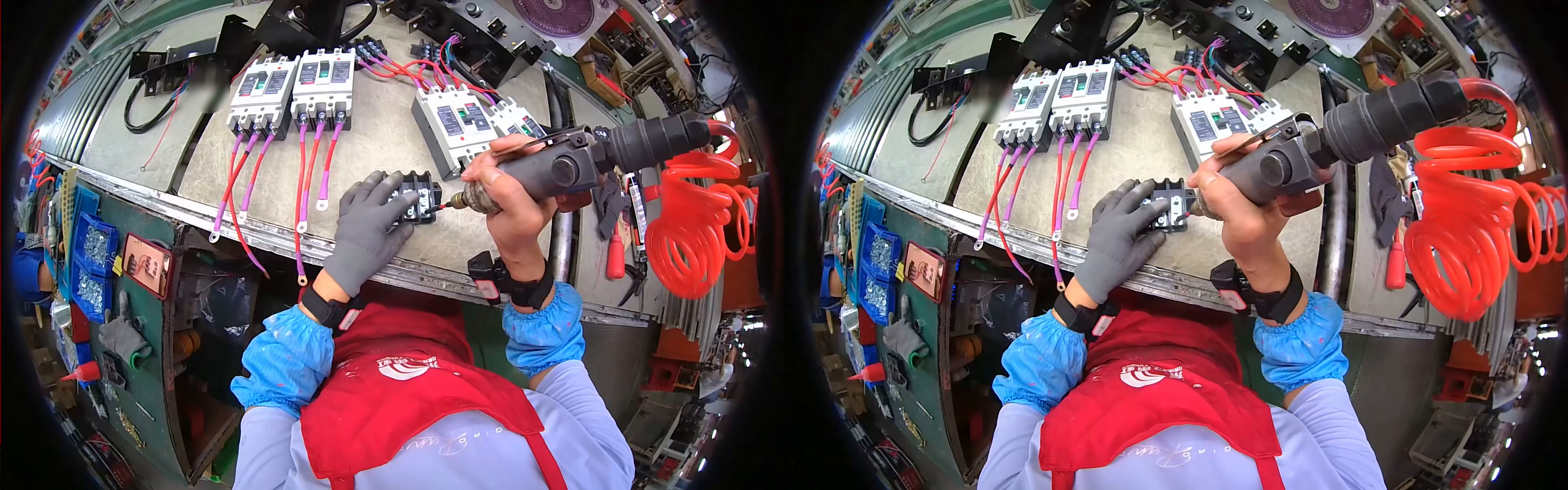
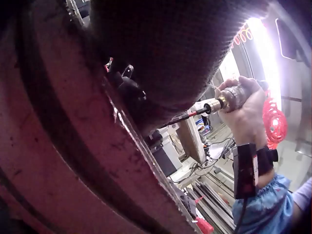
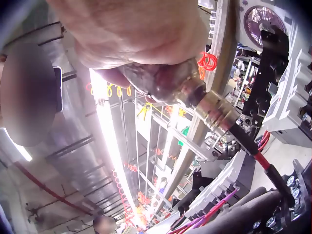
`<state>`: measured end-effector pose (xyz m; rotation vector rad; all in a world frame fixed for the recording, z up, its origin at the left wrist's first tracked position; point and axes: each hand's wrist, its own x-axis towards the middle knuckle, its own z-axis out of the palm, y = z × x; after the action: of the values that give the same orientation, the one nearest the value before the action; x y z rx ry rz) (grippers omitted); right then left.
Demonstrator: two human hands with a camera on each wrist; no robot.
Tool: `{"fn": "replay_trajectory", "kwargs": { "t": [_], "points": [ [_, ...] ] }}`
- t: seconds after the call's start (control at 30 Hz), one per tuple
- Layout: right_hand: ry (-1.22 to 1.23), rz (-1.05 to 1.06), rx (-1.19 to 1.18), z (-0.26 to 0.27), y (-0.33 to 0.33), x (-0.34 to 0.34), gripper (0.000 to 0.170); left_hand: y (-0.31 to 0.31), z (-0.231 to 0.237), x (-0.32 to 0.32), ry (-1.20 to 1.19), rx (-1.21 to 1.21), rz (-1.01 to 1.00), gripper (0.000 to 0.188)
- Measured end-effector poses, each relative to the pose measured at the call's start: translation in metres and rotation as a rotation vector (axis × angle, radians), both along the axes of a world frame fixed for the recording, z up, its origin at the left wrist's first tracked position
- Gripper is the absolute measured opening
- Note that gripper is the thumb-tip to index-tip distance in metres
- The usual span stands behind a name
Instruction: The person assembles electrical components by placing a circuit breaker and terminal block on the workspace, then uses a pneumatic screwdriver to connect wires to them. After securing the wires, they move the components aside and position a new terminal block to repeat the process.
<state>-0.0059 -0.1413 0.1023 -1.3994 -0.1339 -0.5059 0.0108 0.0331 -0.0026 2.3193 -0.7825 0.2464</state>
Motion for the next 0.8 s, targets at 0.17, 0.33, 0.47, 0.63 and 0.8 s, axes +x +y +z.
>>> {"fn": "replay_trajectory", "kwargs": {
  "t": [0.17,0.33,0.47,0.63,0.8],
  "points": [
    [-0.017,0.189,-0.05,-0.004,-0.006,0.005,0.031,0.0,-0.001,0.001,-0.001,-0.001,-0.003,0.052],
    [0.018,0.609,-0.131,0.007,-0.018,0.024,0.031,-0.003,-0.003,0.002,-0.002,-0.026,0.013,0.05],
    [0.161,0.325,-0.145,0.015,0.003,0.027,0.034,-0.003,0.013,0.001,-0.045,-0.194,0.048,0.045],
    [0.054,0.111,-0.141,0.013,0.013,0.032,0.018,0.005,0.129,0.002,-0.341,-0.483,-0.121,0.043],
    [-0.044,0.027,-0.214,0.011,0.022,0.022,0.016,-0.015,0.194,0.018,-0.335,-0.022,-0.22,0.045]
  ]
}}
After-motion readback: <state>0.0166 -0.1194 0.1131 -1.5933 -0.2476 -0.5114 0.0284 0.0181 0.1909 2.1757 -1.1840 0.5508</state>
